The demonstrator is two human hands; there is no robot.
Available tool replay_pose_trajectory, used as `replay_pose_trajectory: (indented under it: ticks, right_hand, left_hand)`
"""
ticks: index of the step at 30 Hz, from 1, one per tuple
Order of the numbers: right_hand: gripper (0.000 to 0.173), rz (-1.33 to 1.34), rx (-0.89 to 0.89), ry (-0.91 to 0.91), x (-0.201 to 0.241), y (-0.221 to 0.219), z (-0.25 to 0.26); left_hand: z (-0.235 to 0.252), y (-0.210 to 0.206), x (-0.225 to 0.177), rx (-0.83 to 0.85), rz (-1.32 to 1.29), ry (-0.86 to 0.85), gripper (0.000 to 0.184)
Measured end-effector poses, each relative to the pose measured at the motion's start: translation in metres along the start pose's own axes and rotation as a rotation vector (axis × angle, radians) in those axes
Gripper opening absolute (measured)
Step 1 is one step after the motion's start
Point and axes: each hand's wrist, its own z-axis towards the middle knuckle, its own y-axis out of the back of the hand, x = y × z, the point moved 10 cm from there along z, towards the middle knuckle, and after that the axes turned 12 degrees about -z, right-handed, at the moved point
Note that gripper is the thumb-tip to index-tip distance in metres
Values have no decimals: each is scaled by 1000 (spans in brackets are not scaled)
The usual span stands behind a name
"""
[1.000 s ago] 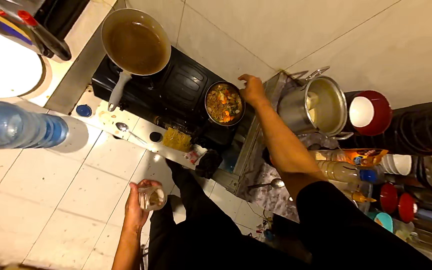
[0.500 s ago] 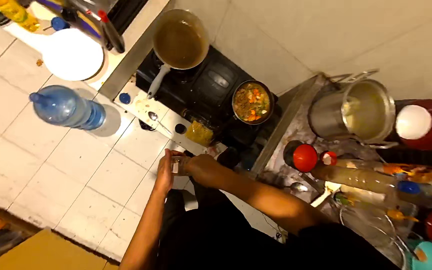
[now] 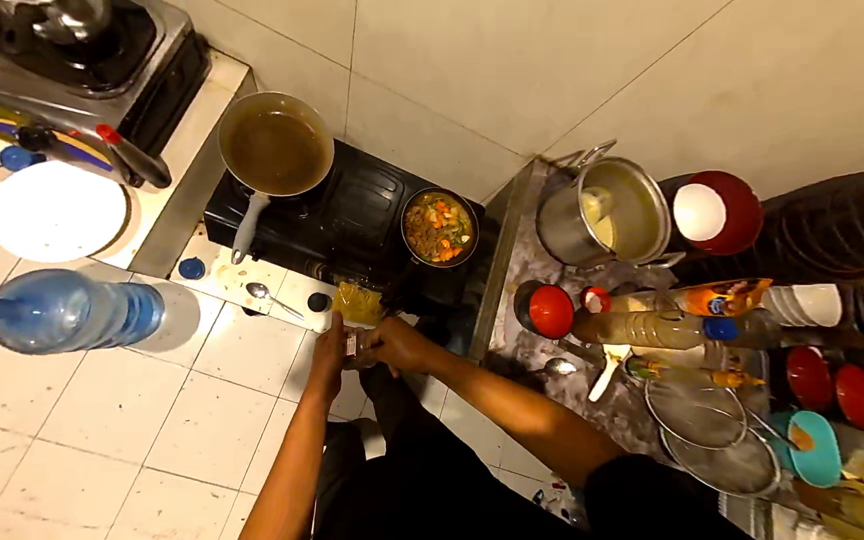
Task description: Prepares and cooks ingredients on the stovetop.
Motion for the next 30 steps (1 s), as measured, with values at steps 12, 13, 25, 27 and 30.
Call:
replay_pose_trajectory:
  ticks: [12,13,25,27,30]
  right_hand:
    - [14,214,-804,-113,-120,205,-65]
    - [13,147,-863,-181,-138,223,-62]
    - [15,-253,-881,-445,-173,324,4]
    - [16,-284,-868,-447,-172,328,6]
    - [18,-308,-838,-501,-183,323,3]
  left_hand:
    - [49,-67,-24,143,-17,-28,72]
    - [44,-62,-23,153,-14,-38,71]
    - [-34,43,64,31,-249,15,68]
    - [-41,56,70,12,-294,-1,70]
    - [-50,71,73,-23,-368,-3,70]
